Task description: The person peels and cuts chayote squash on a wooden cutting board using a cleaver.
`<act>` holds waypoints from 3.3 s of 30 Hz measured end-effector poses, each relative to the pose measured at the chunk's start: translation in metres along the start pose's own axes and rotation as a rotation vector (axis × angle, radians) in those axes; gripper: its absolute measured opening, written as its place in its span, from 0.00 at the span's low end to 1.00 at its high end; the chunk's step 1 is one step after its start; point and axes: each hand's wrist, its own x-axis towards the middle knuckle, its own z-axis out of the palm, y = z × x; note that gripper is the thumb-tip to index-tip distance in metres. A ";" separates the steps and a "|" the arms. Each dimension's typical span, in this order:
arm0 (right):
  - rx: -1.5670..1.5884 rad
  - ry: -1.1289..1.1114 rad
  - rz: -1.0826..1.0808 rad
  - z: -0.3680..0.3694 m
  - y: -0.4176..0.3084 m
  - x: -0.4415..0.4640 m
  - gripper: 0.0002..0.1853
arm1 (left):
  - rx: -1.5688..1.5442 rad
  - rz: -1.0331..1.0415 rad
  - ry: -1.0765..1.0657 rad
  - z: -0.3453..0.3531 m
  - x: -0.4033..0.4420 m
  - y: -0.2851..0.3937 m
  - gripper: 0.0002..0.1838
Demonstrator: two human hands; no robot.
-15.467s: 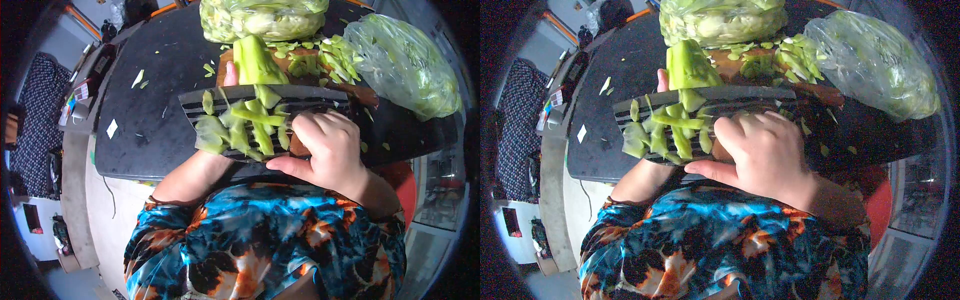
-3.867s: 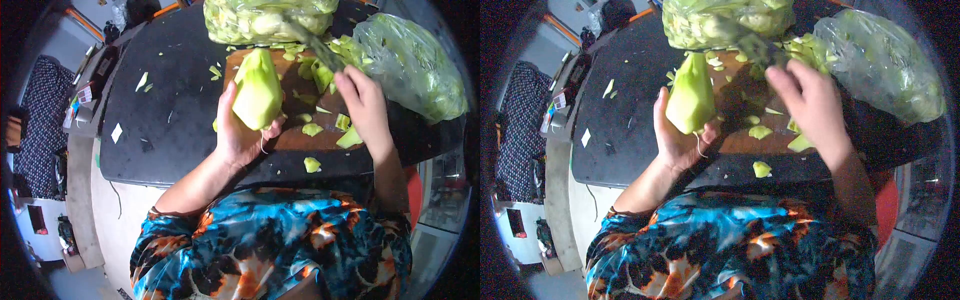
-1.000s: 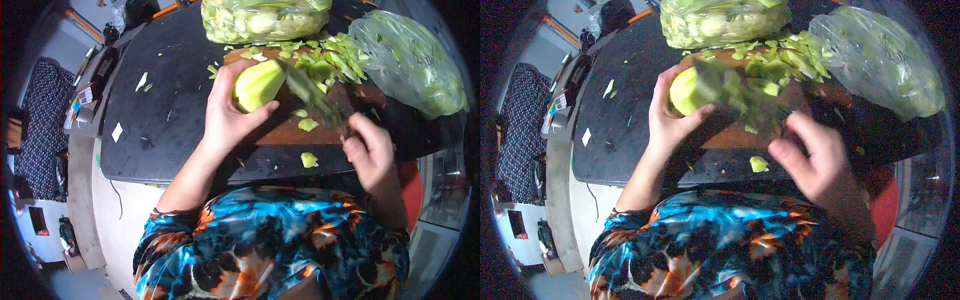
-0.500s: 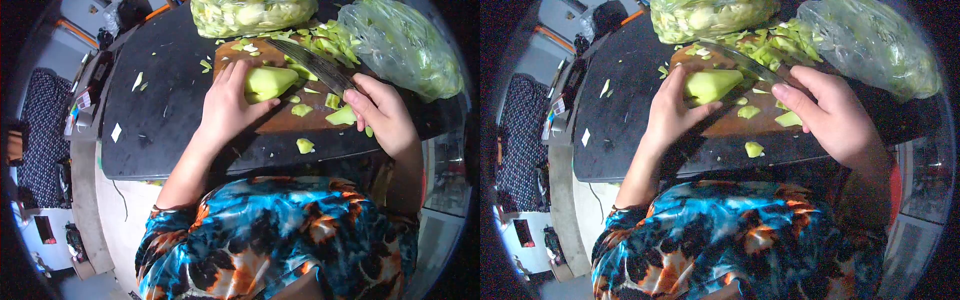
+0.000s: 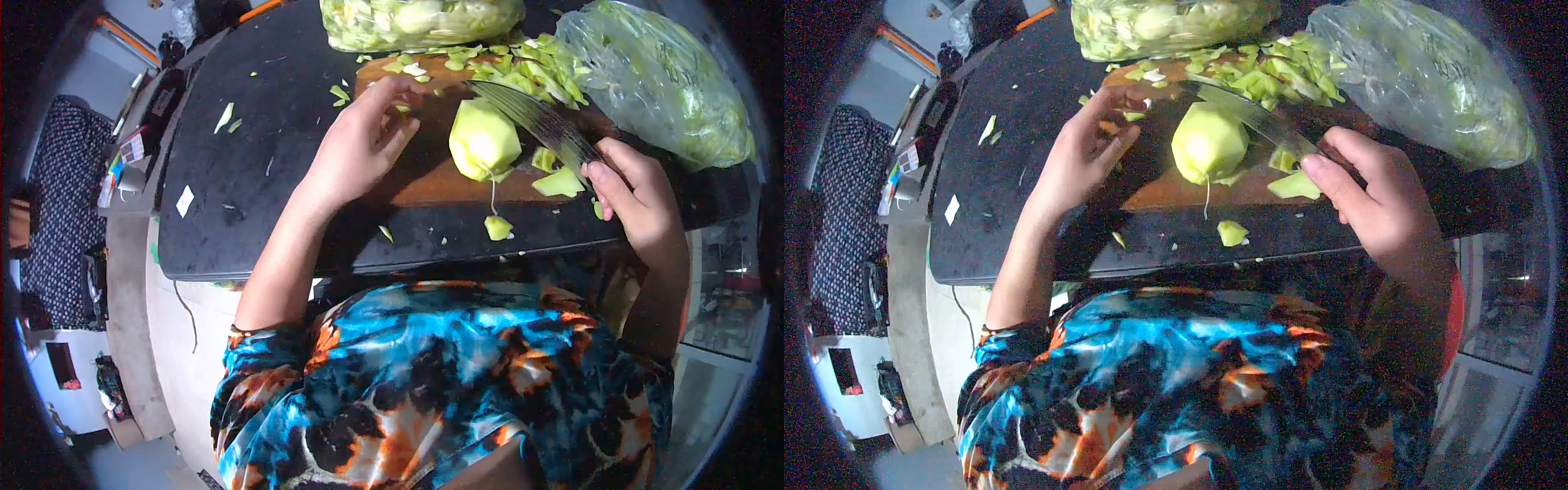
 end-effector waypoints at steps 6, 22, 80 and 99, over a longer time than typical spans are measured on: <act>0.127 0.150 0.106 -0.002 0.025 -0.005 0.18 | 0.217 0.592 -0.325 0.003 0.031 0.022 0.32; 0.186 0.323 0.024 -0.009 0.035 -0.035 0.16 | 0.276 0.325 -0.464 0.034 0.046 0.031 0.39; -0.581 0.437 -0.143 0.040 0.063 -0.043 0.38 | -0.184 -0.059 0.175 0.039 0.040 0.002 0.13; -0.376 0.616 0.142 -0.042 0.095 -0.007 0.23 | 1.040 -0.064 0.403 -0.027 0.034 -0.035 0.38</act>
